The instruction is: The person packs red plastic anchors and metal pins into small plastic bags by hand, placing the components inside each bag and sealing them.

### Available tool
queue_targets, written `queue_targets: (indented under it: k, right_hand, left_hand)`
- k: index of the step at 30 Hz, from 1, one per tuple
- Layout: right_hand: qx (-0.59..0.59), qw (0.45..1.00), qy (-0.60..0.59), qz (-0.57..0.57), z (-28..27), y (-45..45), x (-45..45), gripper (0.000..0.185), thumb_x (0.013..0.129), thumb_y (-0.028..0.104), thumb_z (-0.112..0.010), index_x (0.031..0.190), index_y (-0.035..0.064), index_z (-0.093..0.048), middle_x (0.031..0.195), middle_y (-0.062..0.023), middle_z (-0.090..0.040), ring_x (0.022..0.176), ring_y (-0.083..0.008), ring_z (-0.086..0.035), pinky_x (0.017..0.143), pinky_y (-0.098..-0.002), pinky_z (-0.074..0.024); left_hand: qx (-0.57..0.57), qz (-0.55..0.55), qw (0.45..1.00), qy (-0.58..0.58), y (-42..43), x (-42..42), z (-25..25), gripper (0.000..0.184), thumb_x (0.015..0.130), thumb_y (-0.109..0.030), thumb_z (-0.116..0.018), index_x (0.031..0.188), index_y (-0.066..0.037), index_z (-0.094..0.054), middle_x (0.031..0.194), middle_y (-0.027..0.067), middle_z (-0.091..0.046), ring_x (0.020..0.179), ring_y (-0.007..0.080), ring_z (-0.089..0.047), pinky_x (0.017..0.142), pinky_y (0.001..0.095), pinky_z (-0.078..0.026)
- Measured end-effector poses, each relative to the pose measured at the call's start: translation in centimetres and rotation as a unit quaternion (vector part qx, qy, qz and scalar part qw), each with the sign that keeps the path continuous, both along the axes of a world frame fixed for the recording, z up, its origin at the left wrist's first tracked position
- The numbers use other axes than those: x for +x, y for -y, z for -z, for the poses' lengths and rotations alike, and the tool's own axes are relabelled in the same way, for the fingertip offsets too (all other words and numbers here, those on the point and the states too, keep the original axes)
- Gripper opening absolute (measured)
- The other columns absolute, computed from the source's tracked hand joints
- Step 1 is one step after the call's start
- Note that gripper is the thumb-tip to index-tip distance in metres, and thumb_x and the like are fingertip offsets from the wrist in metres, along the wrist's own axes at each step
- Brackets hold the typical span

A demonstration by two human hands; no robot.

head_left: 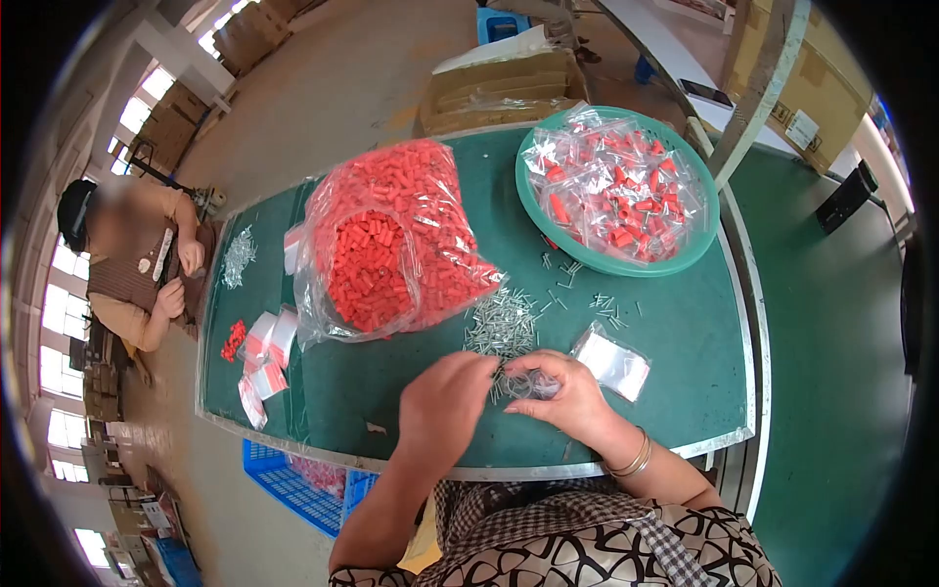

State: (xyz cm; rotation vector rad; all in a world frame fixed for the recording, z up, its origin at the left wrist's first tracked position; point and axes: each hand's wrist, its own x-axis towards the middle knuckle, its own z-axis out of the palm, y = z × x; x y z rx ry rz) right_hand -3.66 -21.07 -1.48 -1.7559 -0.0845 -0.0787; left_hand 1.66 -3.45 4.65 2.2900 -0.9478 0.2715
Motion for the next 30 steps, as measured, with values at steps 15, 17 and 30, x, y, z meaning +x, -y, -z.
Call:
queue_targets:
  k: [15,17,30]
  right_hand:
    - [0.005,1.0,0.002,-0.015,-0.5,-0.2,-0.2,0.042,0.064,0.009,-0.085,0.101,0.0055,-0.065,0.101,-0.0076,-0.067,0.095,-0.021,-0.064,0.083,-0.0305,-0.0502]
    - [0.003,1.0,0.005,-0.014,-0.5,0.0,-0.2,0.042,0.064,0.009,-0.085,0.101,0.0055,-0.065,0.101,-0.0077,-0.067,0.095,-0.0213,-0.064,0.083,-0.0309,-0.0503]
    - [0.026,1.0,-0.006,-0.015,-0.2,-0.3,-0.1,0.043,0.064,0.01,-0.085,0.102,0.0056,-0.065,0.1,-0.0075,-0.068,0.095,-0.0216,-0.065,0.083,-0.0319,-0.0501]
  left_hand:
    - [0.148,-0.201,0.967,0.046,-5.4,13.8,5.1,0.026,0.079,-0.005,-0.063,0.104,-0.004,-0.063,0.096,0.0148,-0.061,0.094,0.0345,-0.059,0.079,0.0434,-0.048]
    - [0.177,-0.177,0.966,0.069,-5.8,14.4,6.2,0.022,0.079,-0.007,-0.063,0.101,-0.004,-0.063,0.093,0.0151,-0.061,0.092,0.035,-0.059,0.077,0.0445,-0.048]
    - [-0.078,-0.264,0.96,-0.05,-7.6,13.1,5.3,0.013,0.086,-0.008,-0.063,0.096,0.0,-0.064,0.08,0.0076,-0.064,0.071,0.016,-0.061,0.065,0.0299,-0.049]
